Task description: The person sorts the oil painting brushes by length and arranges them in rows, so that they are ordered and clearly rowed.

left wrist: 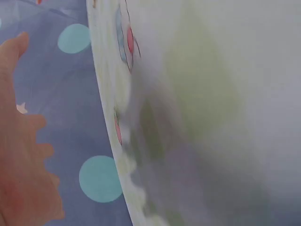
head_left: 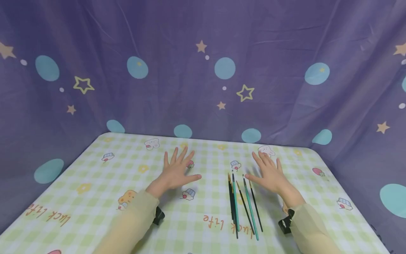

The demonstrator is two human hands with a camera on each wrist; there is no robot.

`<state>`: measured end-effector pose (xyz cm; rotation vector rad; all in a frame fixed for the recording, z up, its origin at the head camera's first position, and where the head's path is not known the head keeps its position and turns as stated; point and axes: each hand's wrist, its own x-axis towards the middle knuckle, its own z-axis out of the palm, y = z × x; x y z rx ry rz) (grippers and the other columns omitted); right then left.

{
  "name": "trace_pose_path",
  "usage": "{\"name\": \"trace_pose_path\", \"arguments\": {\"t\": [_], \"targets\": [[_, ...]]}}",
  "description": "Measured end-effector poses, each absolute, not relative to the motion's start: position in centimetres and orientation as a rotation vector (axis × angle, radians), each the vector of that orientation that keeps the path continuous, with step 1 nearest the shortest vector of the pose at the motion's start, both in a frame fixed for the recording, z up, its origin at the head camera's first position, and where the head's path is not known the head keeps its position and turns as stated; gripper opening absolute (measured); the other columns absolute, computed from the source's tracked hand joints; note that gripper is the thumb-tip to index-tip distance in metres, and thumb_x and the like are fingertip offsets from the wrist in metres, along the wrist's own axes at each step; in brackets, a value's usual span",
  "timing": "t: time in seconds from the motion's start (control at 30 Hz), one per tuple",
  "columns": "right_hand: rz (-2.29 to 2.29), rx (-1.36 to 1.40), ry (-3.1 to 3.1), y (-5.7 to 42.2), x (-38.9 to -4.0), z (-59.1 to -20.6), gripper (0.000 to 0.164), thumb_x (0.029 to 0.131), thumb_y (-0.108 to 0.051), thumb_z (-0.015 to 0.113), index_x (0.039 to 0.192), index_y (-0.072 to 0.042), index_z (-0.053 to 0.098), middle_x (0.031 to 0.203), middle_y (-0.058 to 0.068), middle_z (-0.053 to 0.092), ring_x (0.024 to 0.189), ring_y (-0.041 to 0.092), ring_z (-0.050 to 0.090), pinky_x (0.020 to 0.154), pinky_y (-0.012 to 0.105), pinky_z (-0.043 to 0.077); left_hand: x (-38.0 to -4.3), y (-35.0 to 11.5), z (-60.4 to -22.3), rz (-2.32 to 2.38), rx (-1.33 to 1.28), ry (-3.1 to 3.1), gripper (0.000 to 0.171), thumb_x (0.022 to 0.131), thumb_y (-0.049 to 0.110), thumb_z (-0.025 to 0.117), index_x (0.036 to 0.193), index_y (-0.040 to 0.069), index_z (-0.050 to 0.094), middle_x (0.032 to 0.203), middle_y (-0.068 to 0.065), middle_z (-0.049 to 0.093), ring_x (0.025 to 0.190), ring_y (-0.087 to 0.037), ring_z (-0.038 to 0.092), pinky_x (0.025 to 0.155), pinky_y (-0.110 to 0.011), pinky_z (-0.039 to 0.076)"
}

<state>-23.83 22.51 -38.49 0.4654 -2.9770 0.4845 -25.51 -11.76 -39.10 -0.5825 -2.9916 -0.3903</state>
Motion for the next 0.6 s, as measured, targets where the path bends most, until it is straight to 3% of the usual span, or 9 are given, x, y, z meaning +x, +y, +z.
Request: {"name": "trace_pose_path", "arguments": {"t": [0.3,0.6], "targets": [[0.556,0.523,-2.929,22.5,-23.3,-38.7,0.084,0.082,-0.055,0.055,0.144,-0.009,0.023,0.144,0.021,0.029,0.13,0.041,0.027,0.105,0.062,0.007,-24.6,-9.8,-38.9,-0.526,-0.645,-2.948,0.088,0.08,0.062,0.05,0.147,0.019,0.012,0.153,-0.005,0.008,0.139,-0.033,-0.002,0.106,-0.061,-0.005],[0.783,0.443,-3.002,21.5,-22.1,-38.9,0.073,0.087,-0.037,0.058,0.143,-0.004,0.025,0.135,0.023,0.041,0.119,0.04,0.044,0.095,0.053,0.037,-23.2,-7.8,-39.4,-0.692,-0.752,-2.867,0.078,0.084,0.047,0.057,0.143,0.007,0.026,0.146,-0.013,0.029,0.135,-0.036,0.021,0.109,-0.053,0.016]]}}
